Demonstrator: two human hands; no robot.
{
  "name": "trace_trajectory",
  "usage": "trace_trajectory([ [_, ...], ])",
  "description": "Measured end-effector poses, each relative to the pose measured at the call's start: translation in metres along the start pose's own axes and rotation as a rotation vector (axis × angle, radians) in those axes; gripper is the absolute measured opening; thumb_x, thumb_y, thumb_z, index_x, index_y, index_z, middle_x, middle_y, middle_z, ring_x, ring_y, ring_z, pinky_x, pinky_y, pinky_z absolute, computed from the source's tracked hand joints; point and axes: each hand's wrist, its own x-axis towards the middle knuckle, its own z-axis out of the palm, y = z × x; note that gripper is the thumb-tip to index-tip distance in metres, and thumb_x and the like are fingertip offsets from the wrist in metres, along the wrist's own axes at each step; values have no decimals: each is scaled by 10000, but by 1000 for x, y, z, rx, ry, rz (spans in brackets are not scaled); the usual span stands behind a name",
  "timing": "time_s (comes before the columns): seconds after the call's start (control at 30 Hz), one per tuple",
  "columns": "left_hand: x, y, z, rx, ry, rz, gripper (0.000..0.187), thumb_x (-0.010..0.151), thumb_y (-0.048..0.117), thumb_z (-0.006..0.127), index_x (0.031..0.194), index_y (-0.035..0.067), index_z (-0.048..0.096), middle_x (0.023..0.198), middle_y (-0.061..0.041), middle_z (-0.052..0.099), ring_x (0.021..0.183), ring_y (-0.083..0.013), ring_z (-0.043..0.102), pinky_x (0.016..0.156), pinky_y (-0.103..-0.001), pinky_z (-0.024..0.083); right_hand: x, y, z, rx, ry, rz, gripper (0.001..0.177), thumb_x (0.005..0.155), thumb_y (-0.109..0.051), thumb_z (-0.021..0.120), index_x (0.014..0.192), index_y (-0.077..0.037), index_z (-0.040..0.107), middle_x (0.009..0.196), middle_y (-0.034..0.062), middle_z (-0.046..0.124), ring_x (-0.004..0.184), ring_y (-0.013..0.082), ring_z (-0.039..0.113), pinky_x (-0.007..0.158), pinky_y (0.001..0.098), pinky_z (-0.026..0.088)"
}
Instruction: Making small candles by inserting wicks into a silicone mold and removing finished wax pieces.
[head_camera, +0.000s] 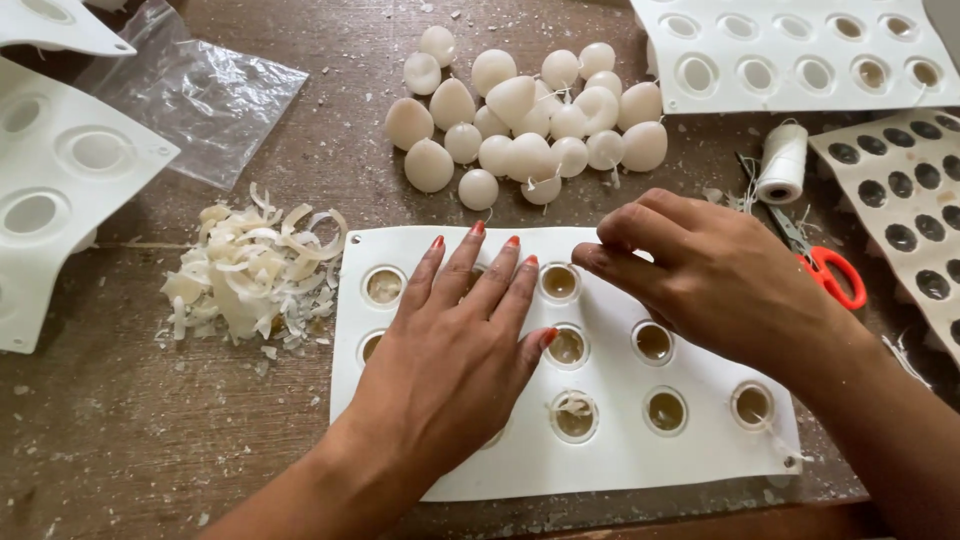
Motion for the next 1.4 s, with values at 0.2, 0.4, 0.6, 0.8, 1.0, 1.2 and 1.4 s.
trace_trajectory([
  [0.2, -1, -2, 2, 69, -24, -3, 567, 1014, 390, 339, 1490, 90, 417, 1486, -168, 466, 1438, -370, 312, 1180, -569, 124, 11, -7, -13, -112, -79, 0, 301, 830, -193, 735, 1127, -173, 786, 1002, -24, 674, 956, 177, 635, 803, 329, 587],
  [0.4, 4, 0, 3, 164, -104, -27, 619, 1004, 398, 291, 1536, 93, 380, 1559, -129, 439, 1490, -354, 298, 1204, -609, 34, 8, -11, -11, -164, -155, 18, 314, 813, -210, 723, 1119, -178, 786, 999, -32, 665, 977, 180, 615, 849, 341, 567],
  [0.6, 7, 2, 1, 223, -154, -23, 629, 1016, 401, 271, 1524, 47, 378, 1562, -134, 438, 1484, -347, 313, 1213, -642, 1, 11, -18, -24, -157, -174, 38, 287, 810, -190, 745, 1092, -163, 793, 941, -45, 663, 941, 176, 618, 808, 348, 555],
  [0.8, 7, 4, -2, 251, -182, -18, 623, 1011, 397, 274, 1507, 45, 405, 1545, -126, 456, 1477, -331, 326, 1205, -666, -27, -4, -15, -10, -116, -227, 128, 436, 643, -242, 794, 1078, -201, 802, 987, -23, 690, 947, 165, 623, 790, 322, 567],
  [1.0, 7, 6, -3, 228, -184, -32, 620, 1011, 408, 286, 1491, 39, 424, 1531, -119, 472, 1481, -327, 318, 1200, -680, -45, -1, -16, -12, 15, -215, 147, 216, 783, -89, 741, 989, -126, 795, 901, 80, 707, 817, 205, 645, 670, 343, 584],
  [1.2, 7, 8, -1, 217, -170, -46, 630, 1009, 412, 291, 1490, 28, 426, 1525, -120, 478, 1478, -329, 320, 1201, -677, -36, 1, -17, -14, 251, -210, 270, 203, 819, -91, 717, 1014, -92, 775, 862, 68, 676, 764, 199, 634, 589, 350, 555],
  [1.4, 3, 6, 1, 201, -124, -47, 621, 1008, 402, 313, 1479, 19, 441, 1512, -152, 487, 1467, -365, 334, 1203, -670, 8, 1, -10, -17, 487, -257, 519, 325, 775, -48, 746, 1097, -91, 764, 861, 65, 671, 616, 164, 655, 481, 301, 574],
])
